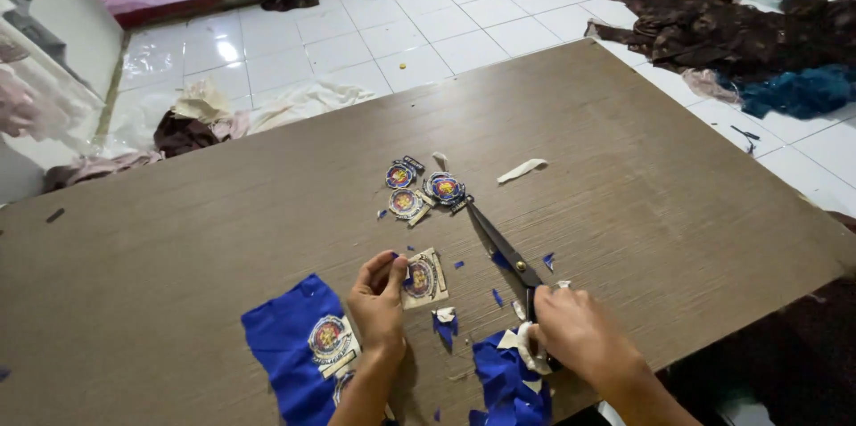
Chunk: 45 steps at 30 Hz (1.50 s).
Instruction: Cutting out embroidered patches from a blue fabric strip using scissors.
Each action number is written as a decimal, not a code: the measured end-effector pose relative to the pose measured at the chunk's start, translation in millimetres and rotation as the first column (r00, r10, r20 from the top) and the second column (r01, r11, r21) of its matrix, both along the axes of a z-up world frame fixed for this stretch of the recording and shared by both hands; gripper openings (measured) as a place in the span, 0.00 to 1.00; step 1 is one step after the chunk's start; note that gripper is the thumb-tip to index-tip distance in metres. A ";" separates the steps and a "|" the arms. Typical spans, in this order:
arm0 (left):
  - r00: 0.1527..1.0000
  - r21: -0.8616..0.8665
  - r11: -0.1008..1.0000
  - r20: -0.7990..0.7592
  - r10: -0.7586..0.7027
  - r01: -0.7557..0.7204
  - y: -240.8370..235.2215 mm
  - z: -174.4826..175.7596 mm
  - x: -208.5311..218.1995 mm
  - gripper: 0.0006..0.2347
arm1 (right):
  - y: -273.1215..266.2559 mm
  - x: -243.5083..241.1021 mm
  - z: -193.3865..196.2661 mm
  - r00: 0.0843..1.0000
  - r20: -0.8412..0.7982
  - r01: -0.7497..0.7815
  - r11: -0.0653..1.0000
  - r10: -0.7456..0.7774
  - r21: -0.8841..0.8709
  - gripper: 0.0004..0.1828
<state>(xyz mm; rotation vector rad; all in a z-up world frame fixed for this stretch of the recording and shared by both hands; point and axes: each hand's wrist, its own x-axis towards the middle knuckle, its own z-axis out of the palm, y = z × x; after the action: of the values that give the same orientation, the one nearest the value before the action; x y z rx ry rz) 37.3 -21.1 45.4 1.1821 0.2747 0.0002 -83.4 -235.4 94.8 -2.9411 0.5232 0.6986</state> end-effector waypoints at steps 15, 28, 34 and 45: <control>0.997 -0.003 1.000 0.076 0.001 -0.001 26.9 -5.1 25.0 0.24 | 54.5 106.3 -54.3 0.773 0.349 -0.301 0.179 -0.529 0.937 0.17; 0.891 0.142 0.901 0.149 -0.430 0.411 19.7 -6.6 9.1 0.10 | 55.8 82.4 -25.4 0.118 0.984 -0.580 0.795 -0.134 0.178 0.25; 0.894 -0.018 0.920 0.243 -0.376 0.392 18.9 -26.4 11.5 0.08 | 60.5 80.4 -23.8 0.039 0.978 -0.581 0.801 0.203 -0.143 0.13; 0.823 -0.149 0.827 0.294 -0.486 0.542 17.9 -34.4 11.0 0.05 | 59.0 76.1 -29.5 0.568 0.794 -0.626 0.513 -0.215 0.587 0.14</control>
<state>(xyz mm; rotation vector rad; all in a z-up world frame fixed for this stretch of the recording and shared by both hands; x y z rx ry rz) 48.3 -3.1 11.0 0.9838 -0.2704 -0.3553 -7.3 -176.3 65.3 -1.9695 -0.3066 -0.4043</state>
